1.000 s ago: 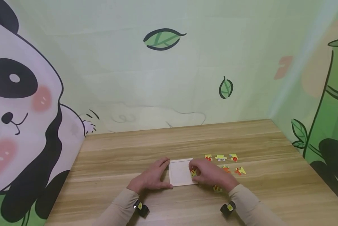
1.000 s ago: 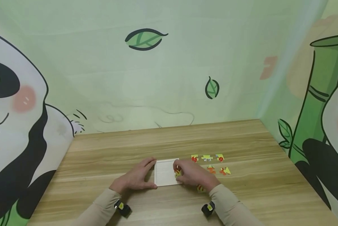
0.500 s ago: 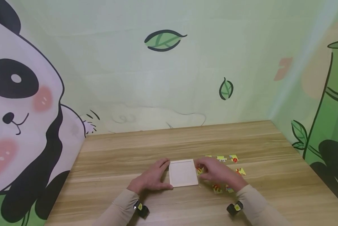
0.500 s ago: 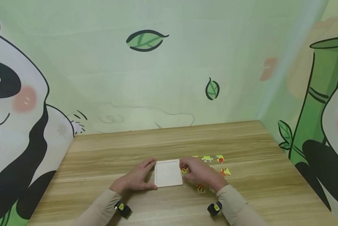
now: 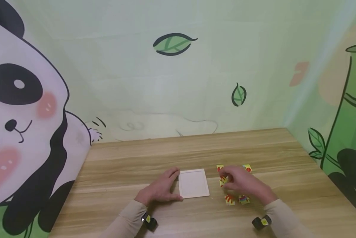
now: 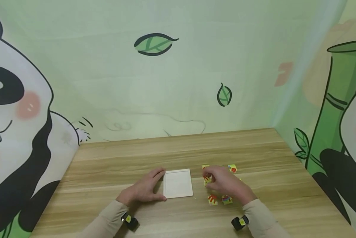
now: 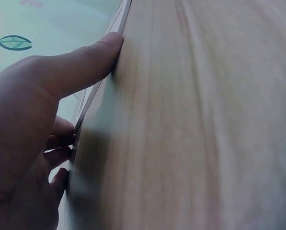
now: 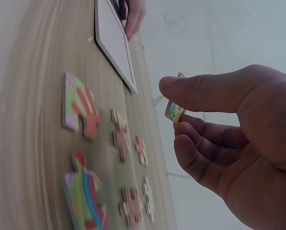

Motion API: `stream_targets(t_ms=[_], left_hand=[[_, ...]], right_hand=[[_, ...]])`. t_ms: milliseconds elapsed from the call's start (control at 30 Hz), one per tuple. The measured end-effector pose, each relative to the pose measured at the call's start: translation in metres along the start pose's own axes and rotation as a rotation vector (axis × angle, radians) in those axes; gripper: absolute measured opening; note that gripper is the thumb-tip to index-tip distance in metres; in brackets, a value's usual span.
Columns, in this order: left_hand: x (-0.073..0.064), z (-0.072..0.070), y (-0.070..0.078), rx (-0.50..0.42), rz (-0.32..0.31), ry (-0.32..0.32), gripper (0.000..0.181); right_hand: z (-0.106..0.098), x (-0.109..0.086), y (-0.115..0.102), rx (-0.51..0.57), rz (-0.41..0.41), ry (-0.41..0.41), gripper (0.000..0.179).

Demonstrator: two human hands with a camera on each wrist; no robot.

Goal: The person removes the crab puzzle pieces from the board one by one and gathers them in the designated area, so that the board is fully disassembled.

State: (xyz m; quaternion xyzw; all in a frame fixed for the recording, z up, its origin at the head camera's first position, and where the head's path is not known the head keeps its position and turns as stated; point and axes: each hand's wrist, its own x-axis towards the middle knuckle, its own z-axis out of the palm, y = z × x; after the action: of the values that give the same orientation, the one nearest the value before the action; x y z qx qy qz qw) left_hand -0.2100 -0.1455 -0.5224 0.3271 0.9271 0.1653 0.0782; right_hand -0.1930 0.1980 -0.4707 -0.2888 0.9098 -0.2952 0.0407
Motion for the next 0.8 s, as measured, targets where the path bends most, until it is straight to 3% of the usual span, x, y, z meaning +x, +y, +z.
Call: stream_targets(t_ms=[367,800], left_hand=[[-0.001,0.002,0.000,-0.001,-0.003,0.004,0.103],[-0.001,0.000,-0.001,-0.011,0.015,0.013,0.104]], right_hand=[[-0.014,-0.024,0.015,0.000,0.086,0.031,0.028],[-0.026,-0.048,0.029,0.019,0.107,0.042,0.029]])
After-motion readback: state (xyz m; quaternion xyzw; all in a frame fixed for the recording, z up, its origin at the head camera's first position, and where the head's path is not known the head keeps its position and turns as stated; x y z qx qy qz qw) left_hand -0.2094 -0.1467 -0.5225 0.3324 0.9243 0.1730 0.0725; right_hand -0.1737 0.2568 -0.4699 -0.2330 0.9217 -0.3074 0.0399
